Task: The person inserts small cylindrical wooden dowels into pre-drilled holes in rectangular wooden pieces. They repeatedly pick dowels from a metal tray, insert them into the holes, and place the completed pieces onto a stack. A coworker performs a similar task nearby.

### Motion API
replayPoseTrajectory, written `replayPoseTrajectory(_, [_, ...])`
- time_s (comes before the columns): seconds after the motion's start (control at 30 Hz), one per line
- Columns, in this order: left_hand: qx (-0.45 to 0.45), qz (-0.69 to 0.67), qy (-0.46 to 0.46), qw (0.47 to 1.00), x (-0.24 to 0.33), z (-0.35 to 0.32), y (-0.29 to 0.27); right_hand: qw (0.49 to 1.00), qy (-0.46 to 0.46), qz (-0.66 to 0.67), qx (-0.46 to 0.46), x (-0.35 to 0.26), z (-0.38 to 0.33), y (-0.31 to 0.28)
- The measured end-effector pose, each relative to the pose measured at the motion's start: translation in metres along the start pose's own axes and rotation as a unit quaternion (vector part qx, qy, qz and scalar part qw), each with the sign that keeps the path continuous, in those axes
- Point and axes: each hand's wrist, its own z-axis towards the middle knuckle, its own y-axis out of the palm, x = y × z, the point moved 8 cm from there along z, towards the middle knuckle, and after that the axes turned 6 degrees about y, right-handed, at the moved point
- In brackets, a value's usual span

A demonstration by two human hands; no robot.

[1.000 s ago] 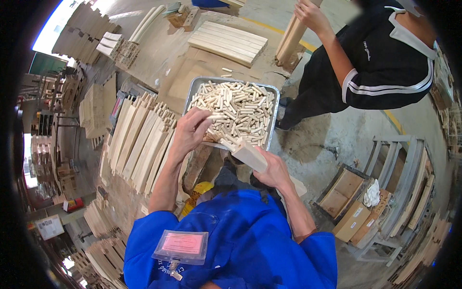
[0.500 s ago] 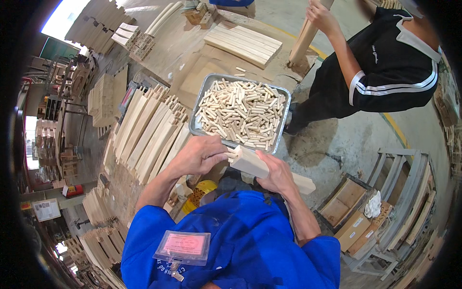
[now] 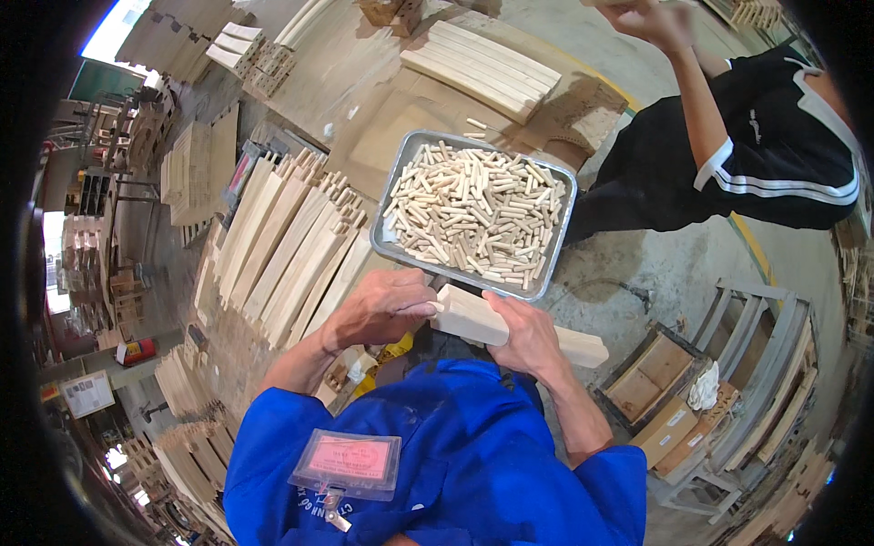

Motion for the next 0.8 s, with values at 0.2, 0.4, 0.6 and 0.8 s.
replayPoseTrajectory(0.2, [0.411, -0.136, -0.009, 0.901, -0.027, -0.042, -0.103, 0.991, 0.006, 0.128, 0.025, -0.055, 0.044, -0.041])
replayPoseTrajectory(0.4, [0.457, 0.024, -0.243, 0.855, -0.099, -0.201, -0.033, 0.649, -0.075, 0.757, -0.035, -0.18, 0.074, -0.069])
replayPoseTrajectory(0.6, [0.82, -0.142, 0.134, 0.539, 0.11, -0.161, -0.034, 0.337, 0.127, 0.87, -0.336, -0.209, 0.038, 0.116])
replayPoseTrajectory(0.8, [0.703, -0.072, -0.098, 0.701, 0.083, -0.161, -0.019, 0.346, 0.148, 0.759, -0.531, -0.156, -0.016, 0.169])
